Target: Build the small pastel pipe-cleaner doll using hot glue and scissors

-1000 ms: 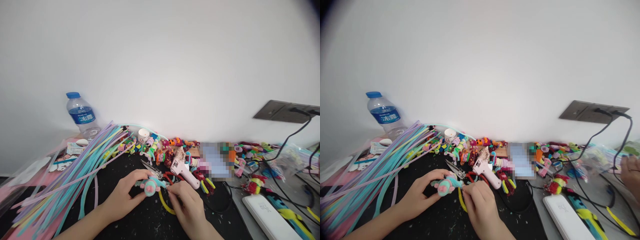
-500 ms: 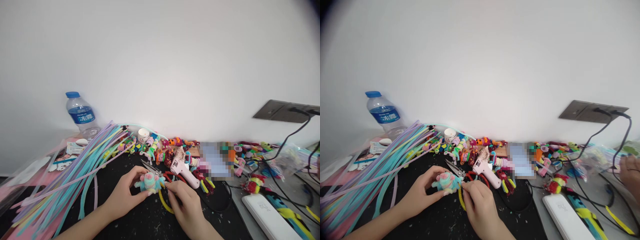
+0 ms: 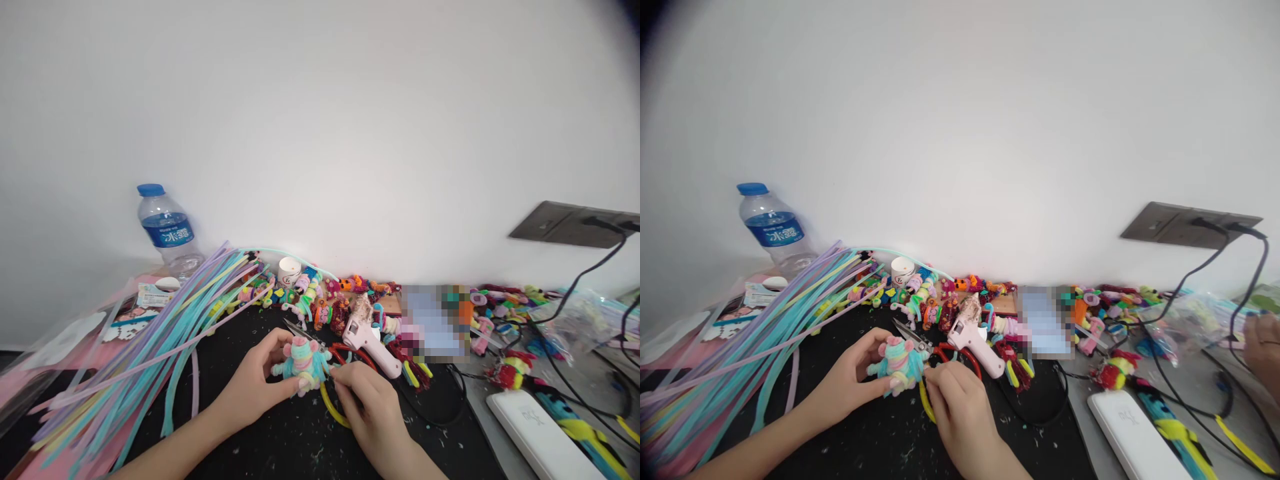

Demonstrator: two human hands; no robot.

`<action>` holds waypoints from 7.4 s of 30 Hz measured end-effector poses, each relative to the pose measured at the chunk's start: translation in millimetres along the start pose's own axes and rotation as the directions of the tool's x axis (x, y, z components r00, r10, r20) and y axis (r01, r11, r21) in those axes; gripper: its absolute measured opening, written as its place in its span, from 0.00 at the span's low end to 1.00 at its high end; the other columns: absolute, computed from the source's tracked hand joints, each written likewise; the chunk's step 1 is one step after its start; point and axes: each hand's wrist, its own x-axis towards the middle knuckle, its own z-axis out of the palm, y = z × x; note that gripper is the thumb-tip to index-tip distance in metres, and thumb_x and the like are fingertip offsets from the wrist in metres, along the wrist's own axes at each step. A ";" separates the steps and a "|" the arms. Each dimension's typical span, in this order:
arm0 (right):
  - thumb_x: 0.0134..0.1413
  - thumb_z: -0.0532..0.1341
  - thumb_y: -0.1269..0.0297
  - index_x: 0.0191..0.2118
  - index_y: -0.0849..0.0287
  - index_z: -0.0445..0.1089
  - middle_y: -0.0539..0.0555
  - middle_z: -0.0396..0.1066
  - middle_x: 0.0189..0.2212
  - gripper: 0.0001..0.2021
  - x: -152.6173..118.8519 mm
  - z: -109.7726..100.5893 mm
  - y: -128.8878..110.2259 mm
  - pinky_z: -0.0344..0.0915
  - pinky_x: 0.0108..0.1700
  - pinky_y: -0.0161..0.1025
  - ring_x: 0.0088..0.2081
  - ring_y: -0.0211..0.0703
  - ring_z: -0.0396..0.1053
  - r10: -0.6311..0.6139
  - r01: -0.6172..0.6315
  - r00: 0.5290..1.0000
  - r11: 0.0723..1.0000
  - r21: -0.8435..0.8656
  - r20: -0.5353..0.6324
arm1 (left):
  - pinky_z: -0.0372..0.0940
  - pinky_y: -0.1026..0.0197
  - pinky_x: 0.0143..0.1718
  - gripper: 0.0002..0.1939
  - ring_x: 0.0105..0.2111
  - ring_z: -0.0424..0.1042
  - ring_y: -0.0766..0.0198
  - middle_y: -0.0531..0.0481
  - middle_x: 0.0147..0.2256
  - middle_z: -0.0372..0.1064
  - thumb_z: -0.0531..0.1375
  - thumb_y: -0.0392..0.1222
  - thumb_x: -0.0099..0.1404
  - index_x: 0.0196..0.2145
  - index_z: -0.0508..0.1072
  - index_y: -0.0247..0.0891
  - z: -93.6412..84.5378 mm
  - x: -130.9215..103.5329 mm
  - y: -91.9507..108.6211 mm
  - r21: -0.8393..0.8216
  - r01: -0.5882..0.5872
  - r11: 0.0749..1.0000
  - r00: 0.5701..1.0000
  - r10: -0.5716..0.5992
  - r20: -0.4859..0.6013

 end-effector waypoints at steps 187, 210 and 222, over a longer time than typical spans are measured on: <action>0.54 0.58 0.72 0.29 0.58 0.66 0.52 0.67 0.25 0.04 9.4 -11.8 4.7 0.63 0.31 0.37 0.29 0.41 0.66 0.108 -0.103 0.994 0.981 0.163 -0.023 | 0.51 0.68 0.26 0.11 0.26 0.54 0.69 0.56 0.29 0.58 0.63 0.36 0.51 0.35 0.69 0.36 -5.6 -3.9 6.3 0.229 -0.057 0.972 0.963 -0.007 0.270; 0.44 0.57 0.66 0.45 0.59 0.62 0.59 0.70 0.40 0.18 13.1 -20.5 37.7 0.57 0.43 0.51 0.43 0.56 0.66 0.410 -0.419 0.900 0.732 -0.537 -0.144 | 0.58 0.69 0.32 0.15 0.31 0.59 0.67 0.55 0.33 0.58 0.61 0.41 0.55 0.41 0.64 0.41 -11.4 0.0 0.0 0.097 -0.023 0.995 0.994 0.033 -0.106; 0.50 0.59 0.63 0.43 0.61 0.68 0.58 0.73 0.37 0.14 6.3 -22.3 32.9 0.66 0.38 0.41 0.35 0.47 0.70 0.385 -0.380 0.922 0.879 0.289 0.040 | 0.60 0.66 0.33 0.12 0.33 0.63 0.64 0.53 0.35 0.61 0.58 0.42 0.58 0.41 0.64 0.40 -12.0 0.5 -1.4 0.259 -0.049 0.965 0.979 0.097 -0.177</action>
